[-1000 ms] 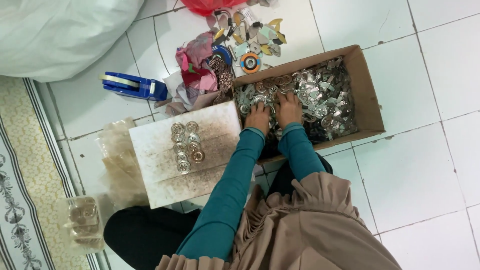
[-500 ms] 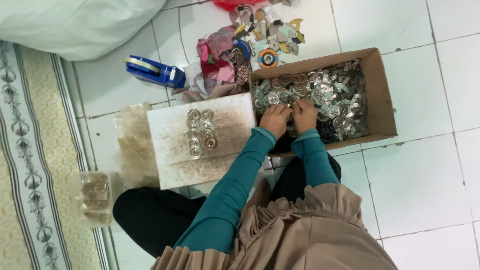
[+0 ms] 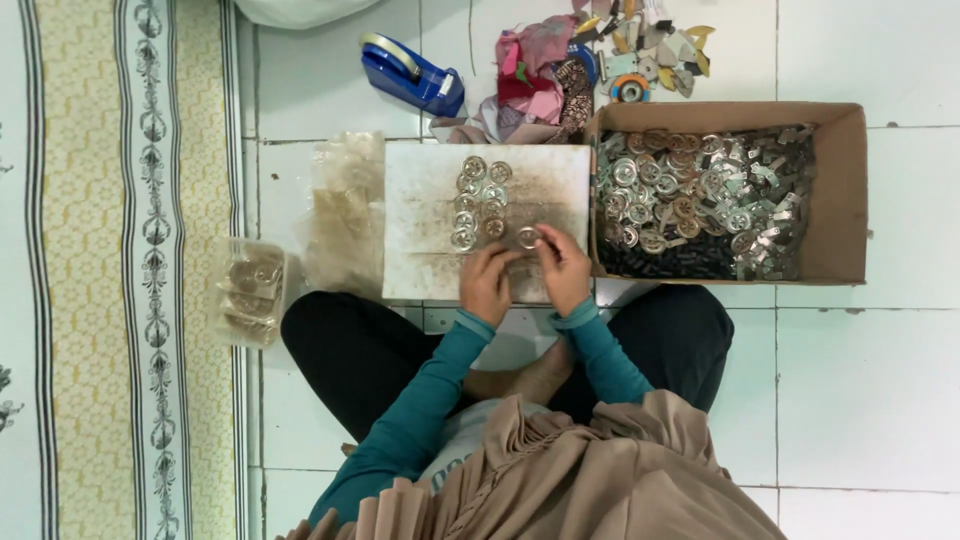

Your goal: Packaging small decorative metal pieces from a large box into individual plastic bags

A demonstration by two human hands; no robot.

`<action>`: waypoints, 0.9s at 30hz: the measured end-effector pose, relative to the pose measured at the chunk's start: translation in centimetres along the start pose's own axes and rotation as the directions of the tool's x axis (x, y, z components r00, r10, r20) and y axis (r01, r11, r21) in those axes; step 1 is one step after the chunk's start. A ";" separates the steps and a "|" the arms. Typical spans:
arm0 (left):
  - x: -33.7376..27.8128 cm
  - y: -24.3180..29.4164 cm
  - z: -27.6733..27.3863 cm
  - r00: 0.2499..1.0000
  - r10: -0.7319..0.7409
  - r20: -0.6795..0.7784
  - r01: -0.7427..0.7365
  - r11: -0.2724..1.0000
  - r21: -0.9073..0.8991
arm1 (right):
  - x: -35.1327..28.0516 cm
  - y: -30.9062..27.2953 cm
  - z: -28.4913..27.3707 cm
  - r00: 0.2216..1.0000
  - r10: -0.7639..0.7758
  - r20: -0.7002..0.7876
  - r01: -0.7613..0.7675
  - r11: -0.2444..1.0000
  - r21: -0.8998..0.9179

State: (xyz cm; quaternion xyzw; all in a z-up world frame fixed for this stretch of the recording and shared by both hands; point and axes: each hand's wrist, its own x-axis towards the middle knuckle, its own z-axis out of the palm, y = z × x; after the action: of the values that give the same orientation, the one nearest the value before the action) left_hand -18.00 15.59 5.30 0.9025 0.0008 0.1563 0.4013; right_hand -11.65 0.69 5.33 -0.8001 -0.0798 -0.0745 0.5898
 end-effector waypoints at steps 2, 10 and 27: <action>-0.9 -2.4 -0.8 0.999 -0.026 -0.025 0.029 0.992 0.122 | -0.8 -0.1 2.5 0.997 0.002 0.074 -0.001 1.000 -0.011; -3.1 -6.8 0.5 0.998 -0.054 -0.014 0.056 0.943 0.330 | -1.0 2.5 6.2 0.961 -0.154 0.231 0.225 0.918 -0.328; -3.4 -18.9 -12.2 0.804 -0.544 -0.240 0.590 0.783 0.199 | -5.5 -1.1 8.3 0.781 -0.517 0.350 0.622 0.606 -0.496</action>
State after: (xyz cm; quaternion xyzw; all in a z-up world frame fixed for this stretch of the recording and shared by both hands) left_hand -22.34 36.81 -1.66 0.8885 0.3277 0.1027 0.3042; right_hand -17.09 8.75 2.74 -0.8765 -0.3543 -0.2107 0.2486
